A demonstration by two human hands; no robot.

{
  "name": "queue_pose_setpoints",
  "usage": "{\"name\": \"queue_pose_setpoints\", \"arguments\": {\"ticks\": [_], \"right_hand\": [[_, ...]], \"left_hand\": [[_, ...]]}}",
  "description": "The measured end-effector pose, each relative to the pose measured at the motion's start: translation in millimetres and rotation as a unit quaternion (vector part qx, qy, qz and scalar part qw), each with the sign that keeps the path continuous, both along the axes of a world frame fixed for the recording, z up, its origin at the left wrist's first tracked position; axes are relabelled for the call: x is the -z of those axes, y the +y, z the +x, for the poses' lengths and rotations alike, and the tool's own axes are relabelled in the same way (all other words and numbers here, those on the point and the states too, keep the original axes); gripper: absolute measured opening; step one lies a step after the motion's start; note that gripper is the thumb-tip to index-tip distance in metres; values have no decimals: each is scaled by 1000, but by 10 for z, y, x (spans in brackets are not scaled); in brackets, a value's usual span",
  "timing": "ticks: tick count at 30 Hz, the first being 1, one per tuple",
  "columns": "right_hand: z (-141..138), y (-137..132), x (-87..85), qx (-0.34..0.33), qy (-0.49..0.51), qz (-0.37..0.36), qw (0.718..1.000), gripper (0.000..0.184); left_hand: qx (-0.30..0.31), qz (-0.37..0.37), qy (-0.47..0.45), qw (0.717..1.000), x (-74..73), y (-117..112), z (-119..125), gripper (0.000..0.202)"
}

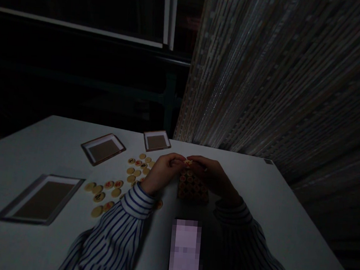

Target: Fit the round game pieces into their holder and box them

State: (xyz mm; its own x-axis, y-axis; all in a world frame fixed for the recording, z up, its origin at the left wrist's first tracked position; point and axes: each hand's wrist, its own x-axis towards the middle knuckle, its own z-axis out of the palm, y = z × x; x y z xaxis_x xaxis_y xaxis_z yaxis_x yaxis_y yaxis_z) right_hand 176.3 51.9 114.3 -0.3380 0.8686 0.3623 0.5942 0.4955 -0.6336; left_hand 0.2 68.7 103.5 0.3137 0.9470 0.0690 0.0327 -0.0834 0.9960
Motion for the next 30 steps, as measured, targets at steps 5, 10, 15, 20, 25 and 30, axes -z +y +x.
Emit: {"name": "queue_pose_setpoints", "arguments": {"ticks": [5,10,15,20,25,30], "right_hand": [[12,-1,23,-25,-28,8,999,28],[1,16,59,-8,-79,61,995,28],[-15,22,58,0,-133,83,988,25],[-20,23,43,-1,-173,76,982,26],[50,70,94,40,-217,49,974,27],[185,107,108,104,-288,3,952,26]], "left_hand": [[-15,-1,15,1000,-10,9,-8,19],[-18,3,20,1000,34,26,-8,19],[-15,24,34,999,106,57,13,23],[-17,33,51,998,175,72,53,25],[-34,92,145,985,248,85,32,25],[-25,148,281,948,264,68,-2,27]]}}
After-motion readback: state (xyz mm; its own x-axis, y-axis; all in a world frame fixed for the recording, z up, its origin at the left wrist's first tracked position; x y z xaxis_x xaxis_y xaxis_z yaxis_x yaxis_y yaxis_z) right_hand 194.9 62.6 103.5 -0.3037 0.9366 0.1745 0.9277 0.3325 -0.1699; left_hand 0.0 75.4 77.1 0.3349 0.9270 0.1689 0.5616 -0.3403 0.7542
